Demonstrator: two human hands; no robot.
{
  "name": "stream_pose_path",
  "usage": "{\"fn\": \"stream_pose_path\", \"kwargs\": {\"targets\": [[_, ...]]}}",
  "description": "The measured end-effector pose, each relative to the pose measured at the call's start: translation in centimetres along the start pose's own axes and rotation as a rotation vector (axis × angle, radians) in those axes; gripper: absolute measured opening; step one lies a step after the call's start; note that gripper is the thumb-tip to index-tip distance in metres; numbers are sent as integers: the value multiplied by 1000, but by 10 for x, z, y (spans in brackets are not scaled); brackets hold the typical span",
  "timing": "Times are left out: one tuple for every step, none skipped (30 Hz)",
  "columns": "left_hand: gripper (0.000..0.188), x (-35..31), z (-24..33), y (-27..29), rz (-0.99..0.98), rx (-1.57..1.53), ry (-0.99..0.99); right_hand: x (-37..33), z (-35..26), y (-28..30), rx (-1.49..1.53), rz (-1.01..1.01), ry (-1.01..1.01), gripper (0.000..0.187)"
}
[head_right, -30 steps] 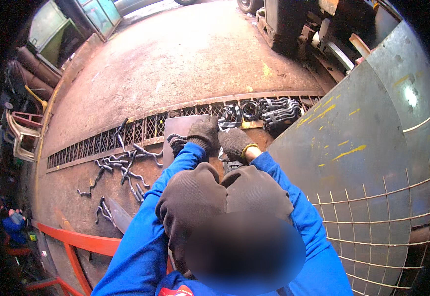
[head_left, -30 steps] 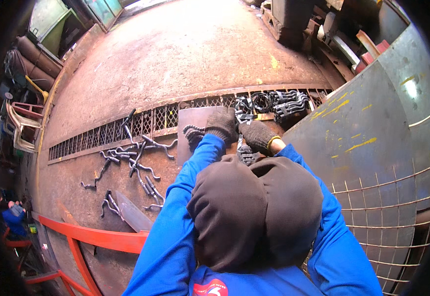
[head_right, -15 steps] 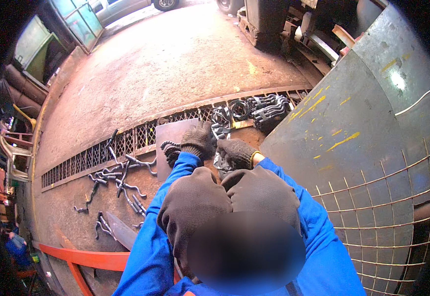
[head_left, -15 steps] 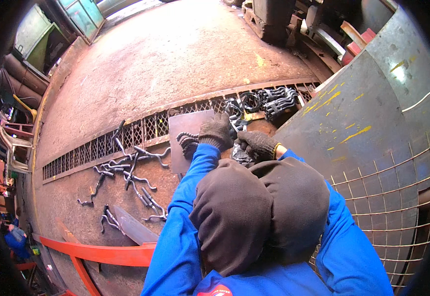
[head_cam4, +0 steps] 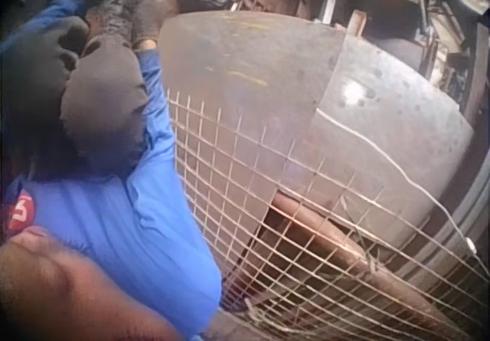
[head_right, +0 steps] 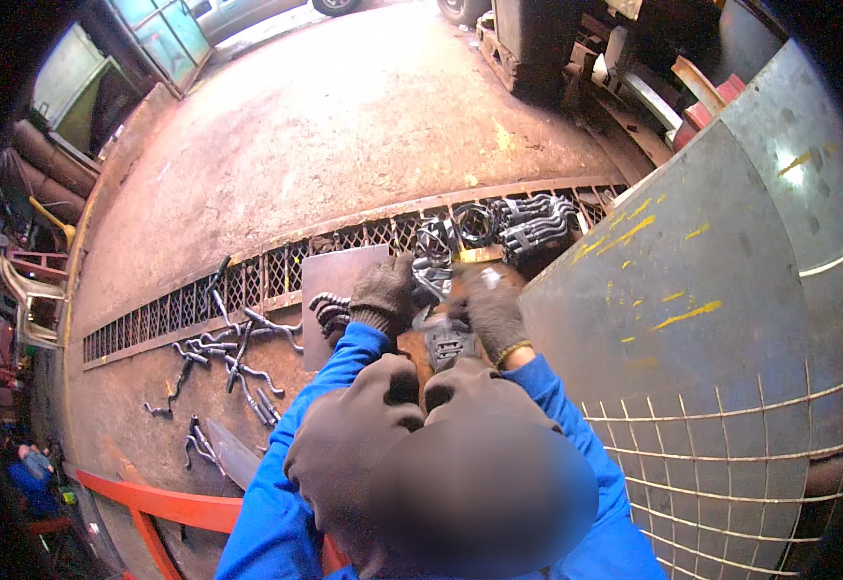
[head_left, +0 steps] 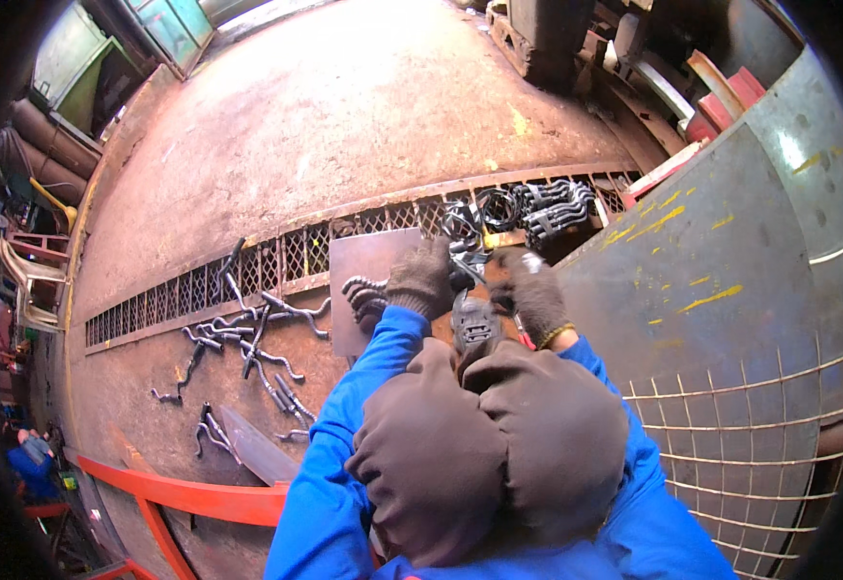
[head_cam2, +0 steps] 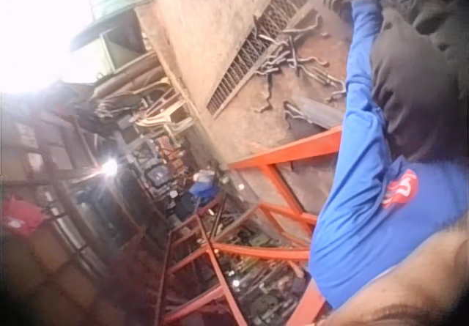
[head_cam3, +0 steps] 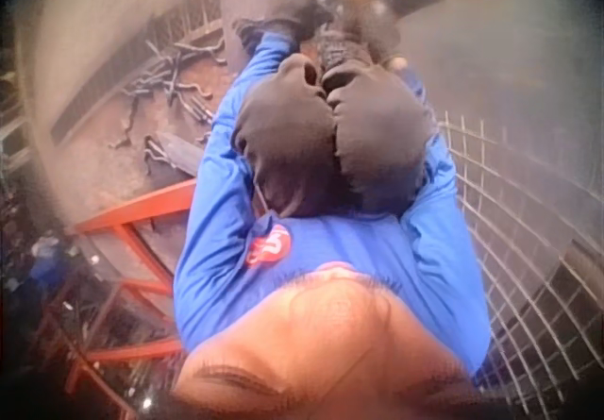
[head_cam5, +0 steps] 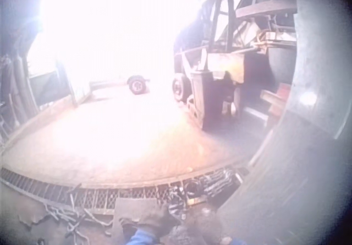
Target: The person gathers several small metal parts from a grated floor area and arranges them into a neat stack on a metal plate. The person then picks up a strap, folds it, and places it on the stack before continuing to adjust the parts.
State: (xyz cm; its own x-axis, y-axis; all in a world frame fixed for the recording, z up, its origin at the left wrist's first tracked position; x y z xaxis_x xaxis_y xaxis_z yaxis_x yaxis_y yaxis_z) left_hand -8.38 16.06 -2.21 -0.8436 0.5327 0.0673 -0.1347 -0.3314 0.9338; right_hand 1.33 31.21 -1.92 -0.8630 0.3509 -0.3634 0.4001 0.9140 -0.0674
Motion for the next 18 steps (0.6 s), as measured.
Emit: {"fn": "stream_pose_path", "kwargs": {"targets": [[57,0,-2,7,27,-6,38,-1,-18,21,135,180,64,30],[56,-1,-3,16,54,-13,76,-1,-27,26,499,150,68,31],[56,-5,-12,26,84,-10,128,0,-31,30,866,98,57,32],[73,-3,-22,21,106,-4,130,0,-54,28,893,-128,185,35],[74,5,-13,22,117,-12,89,-11,-79,31,900,-329,333,38],[75,0,-18,20,114,12,85,-24,-94,15,1083,-340,257,45],[77,-3,-23,19,111,34,78,-19,-85,13,1056,-339,261,44],[76,-2,-21,19,20,55,85,-17,-83,18,1014,-331,280,44],[75,-1,-26,15,4,64,111,-17,-81,23,829,-306,274,43],[75,2,-34,7,-12,73,137,-19,-79,26,647,-285,267,42],[75,1,-42,2,-28,83,173,-28,-82,27,323,-254,224,40],[71,0,-40,9,3,75,167,-37,-85,32,-3,-220,181,38],[67,-2,-35,19,34,65,161,-44,-82,40,-331,-183,137,37],[63,-3,-32,24,64,52,151,-53,-65,46,-369,-223,4,31],[63,-3,-31,23,70,68,150,-66,-46,50,-514,-198,-353,27],[62,-3,-31,23,76,84,152,-59,-34,53,-616,-250,-40,29],[62,1,-27,23,87,97,143,-59,-14,59,-710,-290,283,32],[60,1,-25,23,101,99,128,-51,21,70,-372,-236,32,37]]}}
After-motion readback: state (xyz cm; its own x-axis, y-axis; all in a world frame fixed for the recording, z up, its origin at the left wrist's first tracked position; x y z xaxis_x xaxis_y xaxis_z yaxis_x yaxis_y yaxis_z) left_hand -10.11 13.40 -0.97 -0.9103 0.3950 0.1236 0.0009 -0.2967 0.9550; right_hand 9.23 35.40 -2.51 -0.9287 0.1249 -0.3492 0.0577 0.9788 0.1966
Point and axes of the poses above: each hand's wrist, its own x-axis towards the middle knuckle, its own y-axis out of the back of the hand, z = x × y, the point moved 10 cm from there along x, towards the middle knuckle, and after that the axes turned 1 degree about z, right-handed, at the moved point
